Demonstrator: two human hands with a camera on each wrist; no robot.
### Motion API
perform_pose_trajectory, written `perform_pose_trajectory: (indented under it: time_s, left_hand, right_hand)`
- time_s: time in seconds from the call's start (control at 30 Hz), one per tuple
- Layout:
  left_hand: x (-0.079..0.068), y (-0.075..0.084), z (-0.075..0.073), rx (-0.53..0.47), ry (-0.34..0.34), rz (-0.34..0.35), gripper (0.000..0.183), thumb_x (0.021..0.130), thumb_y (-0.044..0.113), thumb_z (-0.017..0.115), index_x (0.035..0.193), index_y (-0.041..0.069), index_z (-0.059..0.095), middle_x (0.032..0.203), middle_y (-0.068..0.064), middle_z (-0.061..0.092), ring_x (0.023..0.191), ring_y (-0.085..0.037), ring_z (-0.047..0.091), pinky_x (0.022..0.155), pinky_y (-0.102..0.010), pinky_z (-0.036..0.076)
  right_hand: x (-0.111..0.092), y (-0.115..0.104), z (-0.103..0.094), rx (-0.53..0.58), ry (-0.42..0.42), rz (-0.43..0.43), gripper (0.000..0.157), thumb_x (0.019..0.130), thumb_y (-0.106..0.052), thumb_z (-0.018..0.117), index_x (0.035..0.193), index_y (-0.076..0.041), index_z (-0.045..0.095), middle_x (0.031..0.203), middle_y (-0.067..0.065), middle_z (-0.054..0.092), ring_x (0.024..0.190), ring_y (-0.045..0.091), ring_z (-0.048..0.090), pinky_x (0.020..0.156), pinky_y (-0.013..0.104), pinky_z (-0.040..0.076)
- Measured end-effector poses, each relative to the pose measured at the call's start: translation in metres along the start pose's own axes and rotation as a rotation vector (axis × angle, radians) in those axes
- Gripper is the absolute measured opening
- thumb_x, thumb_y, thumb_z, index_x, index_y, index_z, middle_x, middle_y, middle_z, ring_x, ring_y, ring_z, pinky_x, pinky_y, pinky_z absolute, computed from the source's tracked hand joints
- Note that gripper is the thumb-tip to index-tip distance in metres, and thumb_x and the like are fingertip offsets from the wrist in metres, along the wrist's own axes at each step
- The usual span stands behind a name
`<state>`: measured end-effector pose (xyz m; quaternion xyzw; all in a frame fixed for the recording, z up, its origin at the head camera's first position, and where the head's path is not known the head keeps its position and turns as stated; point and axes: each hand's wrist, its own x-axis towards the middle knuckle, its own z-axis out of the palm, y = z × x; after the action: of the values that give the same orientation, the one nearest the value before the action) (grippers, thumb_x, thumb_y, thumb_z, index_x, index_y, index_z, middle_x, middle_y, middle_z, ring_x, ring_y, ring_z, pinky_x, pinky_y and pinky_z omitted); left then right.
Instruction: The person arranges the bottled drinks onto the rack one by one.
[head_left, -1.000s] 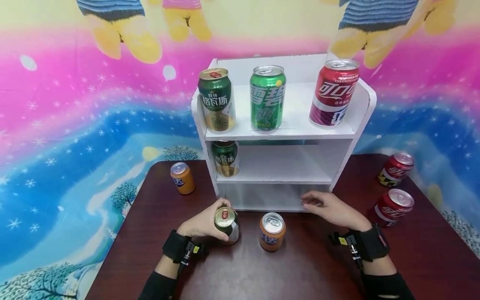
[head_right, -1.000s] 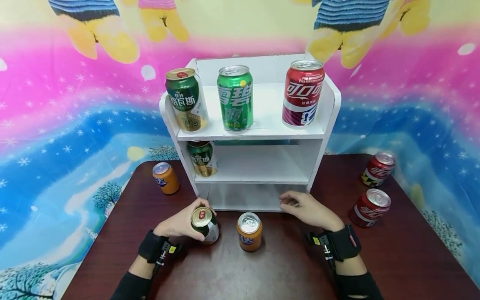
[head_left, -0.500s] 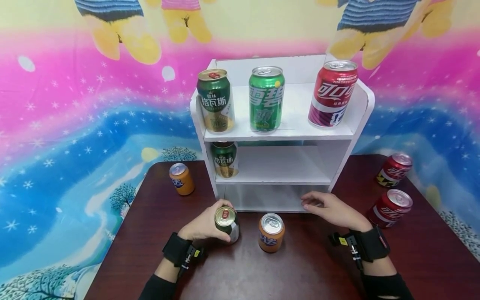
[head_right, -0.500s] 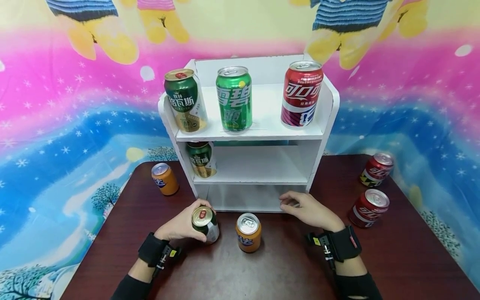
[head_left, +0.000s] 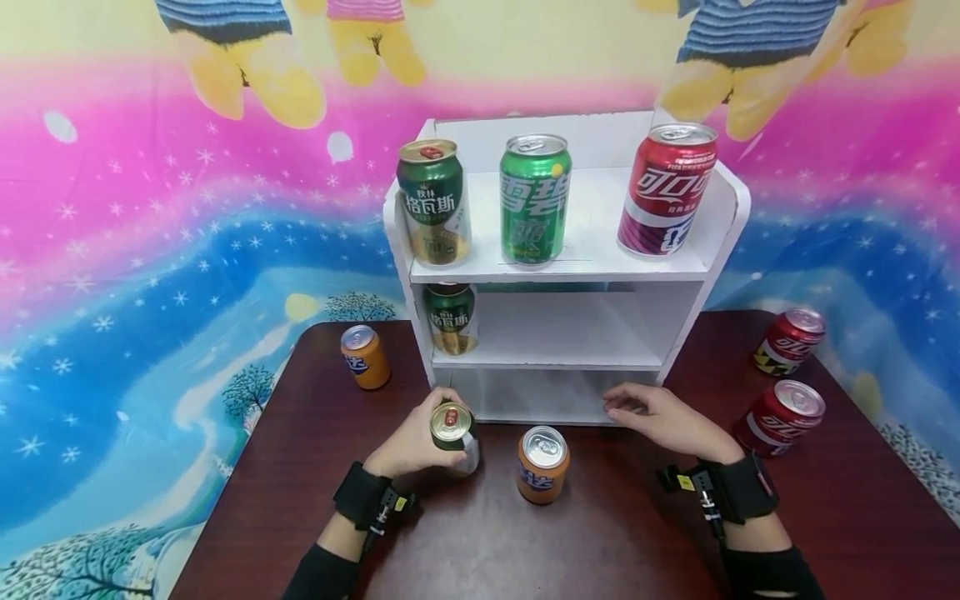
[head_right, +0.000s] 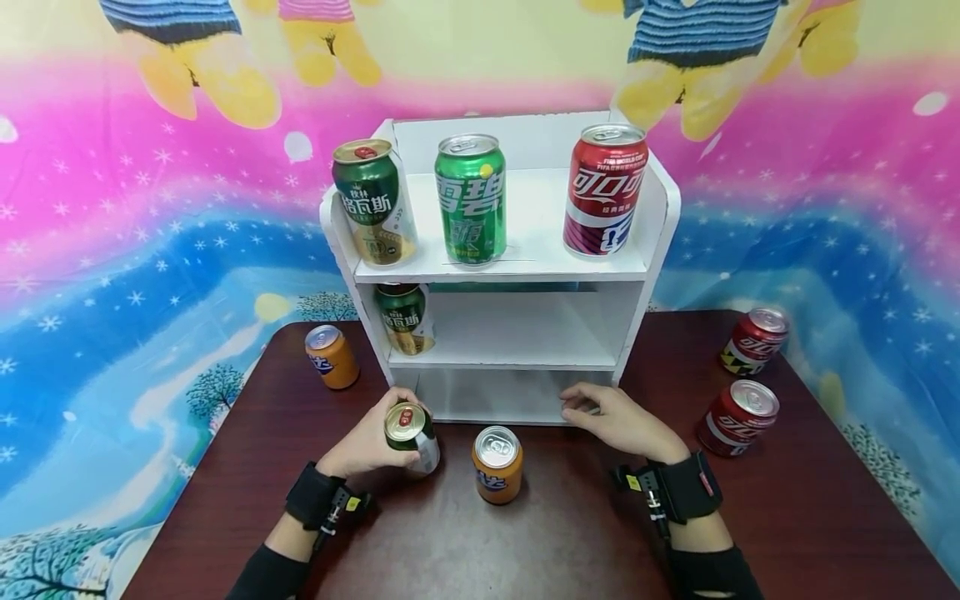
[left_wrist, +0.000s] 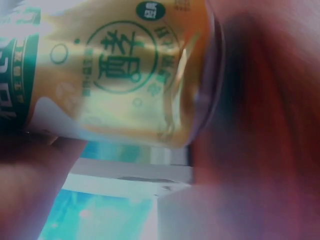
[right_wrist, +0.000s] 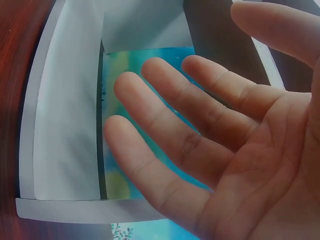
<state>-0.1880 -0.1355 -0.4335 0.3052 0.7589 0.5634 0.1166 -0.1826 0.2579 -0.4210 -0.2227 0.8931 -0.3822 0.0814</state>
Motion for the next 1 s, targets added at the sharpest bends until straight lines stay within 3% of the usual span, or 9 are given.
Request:
perform_pose_trajectory:
  time_s: [0.27,0.37,0.47,0.6,0.77,1.0]
  left_hand:
    - [0.0,0.038,-0.005,-0.062,0.087,0.108,0.06,0.071,-0.006,0.075,0.118,0.0,0.037,0.116,-0.012,0.053,0.103,-0.023,0.055,0.086,-0.033,0.048]
    - [-0.001,0.056,-0.004,-0.051,0.122,0.13,0.061,0.071,-0.006,0.074,0.119,-0.001,0.036,0.118,-0.013,0.053,0.102,-0.022,0.054,0.086,-0.032,0.048]
    - [0.004,0.064,-0.001,-0.06,0.134,0.141,0.064,0.071,-0.008,0.074,0.121,0.0,0.035,0.12,-0.013,0.052,0.103,-0.023,0.054,0.086,-0.032,0.048]
    - [0.017,0.07,0.004,-0.077,0.139,0.173,0.067,0.071,-0.007,0.076,0.123,0.005,0.036,0.122,-0.011,0.053,0.104,-0.024,0.054,0.086,-0.033,0.048]
    - [0.039,0.086,0.012,-0.024,0.165,0.216,0.064,0.071,0.002,0.079,0.122,0.009,0.041,0.119,-0.006,0.054,0.1,-0.021,0.055,0.084,-0.036,0.049]
    - [0.07,0.101,0.021,0.018,0.194,0.202,0.063,0.072,0.007,0.08,0.123,0.012,0.043,0.114,-0.006,0.054,0.096,-0.019,0.056,0.079,-0.036,0.05]
  right_hand:
    - [-0.001,0.001,-0.002,0.002,-0.004,-0.003,0.035,0.096,-0.027,0.056,0.121,-0.003,0.059,0.108,0.009,0.064,0.095,0.017,0.06,0.077,0.027,0.05]
    - [0.0,0.0,-0.002,0.008,-0.009,0.002,0.035,0.096,-0.027,0.057,0.121,-0.002,0.058,0.108,0.009,0.064,0.095,0.018,0.06,0.078,0.027,0.05]
    - [0.0,0.001,-0.002,0.015,-0.016,0.009,0.036,0.096,-0.028,0.057,0.121,-0.002,0.058,0.109,0.009,0.064,0.096,0.019,0.06,0.078,0.027,0.05]
    - [0.0,0.002,-0.002,0.014,-0.013,0.006,0.036,0.096,-0.028,0.056,0.121,-0.002,0.058,0.109,0.007,0.064,0.096,0.018,0.06,0.077,0.027,0.05]
    - [0.0,0.003,-0.002,0.006,-0.011,-0.003,0.035,0.096,-0.027,0.056,0.121,-0.003,0.059,0.11,0.009,0.063,0.095,0.017,0.06,0.077,0.027,0.05]
    - [0.0,0.003,-0.002,0.011,-0.014,-0.007,0.035,0.096,-0.027,0.056,0.121,-0.003,0.059,0.111,0.008,0.063,0.095,0.016,0.06,0.077,0.027,0.05]
